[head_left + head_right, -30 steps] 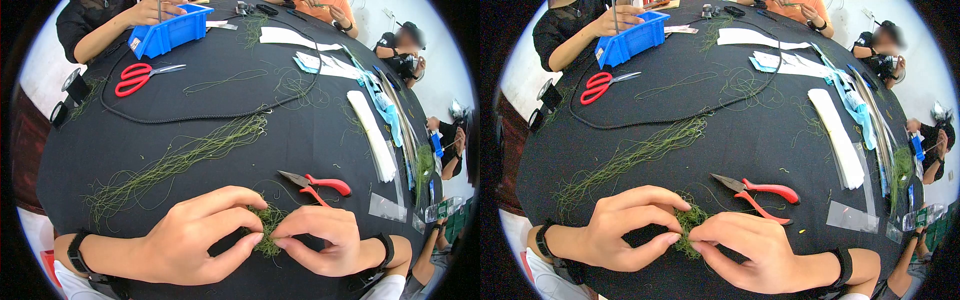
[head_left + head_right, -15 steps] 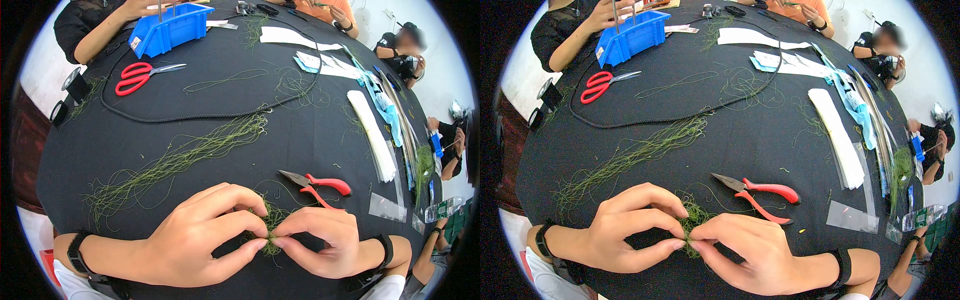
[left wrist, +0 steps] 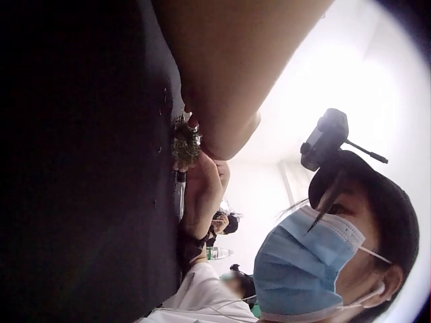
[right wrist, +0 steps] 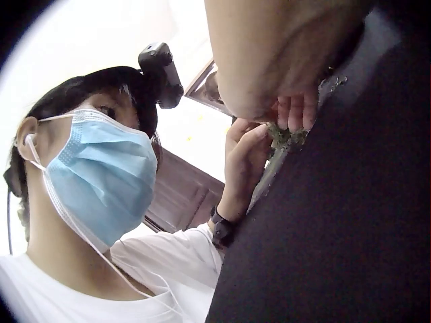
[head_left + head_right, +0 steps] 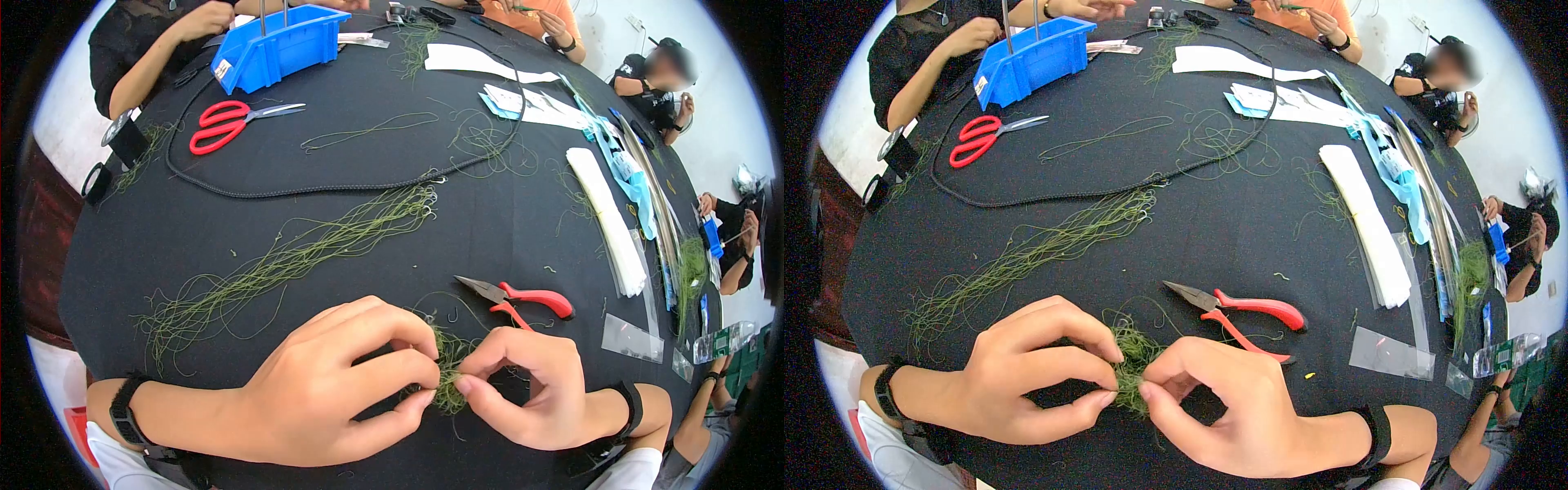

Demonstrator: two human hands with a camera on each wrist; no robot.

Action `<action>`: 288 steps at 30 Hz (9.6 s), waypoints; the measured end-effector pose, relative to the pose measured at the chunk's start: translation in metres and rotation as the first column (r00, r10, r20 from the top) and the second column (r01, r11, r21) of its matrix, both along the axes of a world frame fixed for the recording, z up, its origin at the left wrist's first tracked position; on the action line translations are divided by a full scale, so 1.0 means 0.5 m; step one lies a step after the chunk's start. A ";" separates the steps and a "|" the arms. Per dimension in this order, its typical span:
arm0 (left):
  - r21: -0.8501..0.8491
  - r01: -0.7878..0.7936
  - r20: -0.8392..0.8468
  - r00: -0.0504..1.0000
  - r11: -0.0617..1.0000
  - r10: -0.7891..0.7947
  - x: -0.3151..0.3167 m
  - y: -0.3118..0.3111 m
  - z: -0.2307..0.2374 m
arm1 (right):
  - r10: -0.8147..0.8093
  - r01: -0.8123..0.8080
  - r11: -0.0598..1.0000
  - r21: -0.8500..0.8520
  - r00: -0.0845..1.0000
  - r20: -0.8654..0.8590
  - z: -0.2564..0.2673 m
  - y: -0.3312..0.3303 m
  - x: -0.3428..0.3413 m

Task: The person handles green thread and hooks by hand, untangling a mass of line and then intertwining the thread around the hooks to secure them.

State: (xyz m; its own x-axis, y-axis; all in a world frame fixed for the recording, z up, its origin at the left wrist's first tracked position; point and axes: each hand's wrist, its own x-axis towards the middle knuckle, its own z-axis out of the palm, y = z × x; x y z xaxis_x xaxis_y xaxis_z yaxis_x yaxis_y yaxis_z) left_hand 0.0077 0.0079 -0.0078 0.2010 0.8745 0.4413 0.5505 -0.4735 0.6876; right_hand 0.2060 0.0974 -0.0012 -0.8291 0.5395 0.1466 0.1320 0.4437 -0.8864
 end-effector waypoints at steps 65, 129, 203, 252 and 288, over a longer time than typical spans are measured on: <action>0.014 0.019 0.073 0.997 1.000 -0.020 0.009 0.004 -0.006 | 0.135 -0.041 0.765 0.643 0.986 -0.097 0.021 0.017 -0.009; -0.302 0.124 0.401 0.916 0.945 0.008 0.001 -0.002 -0.007 | 0.159 -0.114 0.893 0.435 0.985 -0.069 0.025 0.035 -0.008; -0.210 0.430 0.663 0.723 0.878 -0.195 0.030 -0.030 0.085 | -0.054 0.140 0.400 0.906 0.990 -0.129 0.365 0.098 0.041; -0.304 -0.324 -0.200 0.941 0.896 0.272 -0.044 -0.157 0.116 | 0.090 -0.081 0.754 0.652 0.996 0.019 0.041 0.203 -0.080; -0.485 0.072 0.591 0.761 0.872 0.266 0.001 -0.030 0.022 | 0.012 -0.009 0.988 0.154 1.000 -0.023 0.024 0.015 0.030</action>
State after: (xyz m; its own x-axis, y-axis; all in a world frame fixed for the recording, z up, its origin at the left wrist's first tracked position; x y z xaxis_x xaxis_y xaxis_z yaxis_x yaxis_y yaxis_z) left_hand 0.0082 -0.0073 0.0032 -0.0688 0.9974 -0.0208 -0.0581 0.0168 0.9982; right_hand 0.2210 0.1051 0.0106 -0.8298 0.5003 0.2472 0.1058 0.5760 -0.8106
